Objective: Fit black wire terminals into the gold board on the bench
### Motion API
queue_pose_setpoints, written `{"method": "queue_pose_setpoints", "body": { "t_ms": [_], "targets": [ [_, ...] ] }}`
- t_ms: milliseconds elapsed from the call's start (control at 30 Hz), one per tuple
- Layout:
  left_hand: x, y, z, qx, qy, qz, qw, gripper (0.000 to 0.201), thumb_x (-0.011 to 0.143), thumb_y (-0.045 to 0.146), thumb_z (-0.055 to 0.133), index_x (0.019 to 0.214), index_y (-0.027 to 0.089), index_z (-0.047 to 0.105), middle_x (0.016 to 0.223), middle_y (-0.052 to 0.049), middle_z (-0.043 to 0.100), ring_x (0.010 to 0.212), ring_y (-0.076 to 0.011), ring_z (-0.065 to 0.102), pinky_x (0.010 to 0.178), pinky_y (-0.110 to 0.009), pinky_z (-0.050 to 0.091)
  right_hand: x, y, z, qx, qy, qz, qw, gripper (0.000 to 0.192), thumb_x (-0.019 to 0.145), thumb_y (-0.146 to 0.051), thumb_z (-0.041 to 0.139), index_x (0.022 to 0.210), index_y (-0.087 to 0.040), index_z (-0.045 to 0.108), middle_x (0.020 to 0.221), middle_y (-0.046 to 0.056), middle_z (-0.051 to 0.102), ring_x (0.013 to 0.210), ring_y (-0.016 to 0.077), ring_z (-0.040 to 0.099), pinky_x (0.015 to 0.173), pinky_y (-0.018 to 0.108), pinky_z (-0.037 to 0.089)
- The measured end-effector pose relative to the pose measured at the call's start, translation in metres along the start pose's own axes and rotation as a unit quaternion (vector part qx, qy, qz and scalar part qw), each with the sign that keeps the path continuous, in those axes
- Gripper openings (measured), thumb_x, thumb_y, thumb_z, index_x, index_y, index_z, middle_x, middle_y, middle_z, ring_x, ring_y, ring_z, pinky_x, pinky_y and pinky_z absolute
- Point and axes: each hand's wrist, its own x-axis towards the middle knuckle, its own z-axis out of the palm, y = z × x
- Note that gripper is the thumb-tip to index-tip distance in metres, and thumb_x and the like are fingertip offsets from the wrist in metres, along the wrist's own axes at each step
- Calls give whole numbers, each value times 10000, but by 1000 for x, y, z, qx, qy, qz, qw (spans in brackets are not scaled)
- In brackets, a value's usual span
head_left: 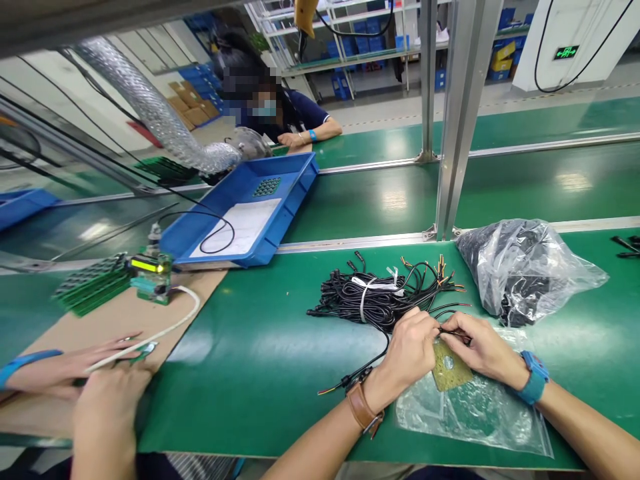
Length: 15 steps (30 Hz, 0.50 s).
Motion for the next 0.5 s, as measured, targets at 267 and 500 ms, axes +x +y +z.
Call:
{"method": "queue_pose_setpoints", "body": {
  "t_ms": [267, 500],
  "targets": [
    [2, 2, -9, -46, -23, -14, 999, 144, 954, 120, 523, 862, 174, 620, 824, -44, 657, 794, -190, 568, 744, -330, 434, 0, -2, -7, 22, 0, 24, 999, 80, 978, -285, 570, 973, -207, 588, 665, -23, 563, 565, 152, 509, 511, 264, 381],
    [2, 1, -6, -50, -6, -16, 999, 221, 921, 84, 534, 731, 185, 588, 716, -27, 626, 713, -180, 524, 670, -321, 394, 0, -1, -6, 9, 1, -17, 1000, 120, 1008, -266, 542, 911, -214, 588, 781, 14, 663, 690, 172, 614, 628, 282, 461]
  ]
}}
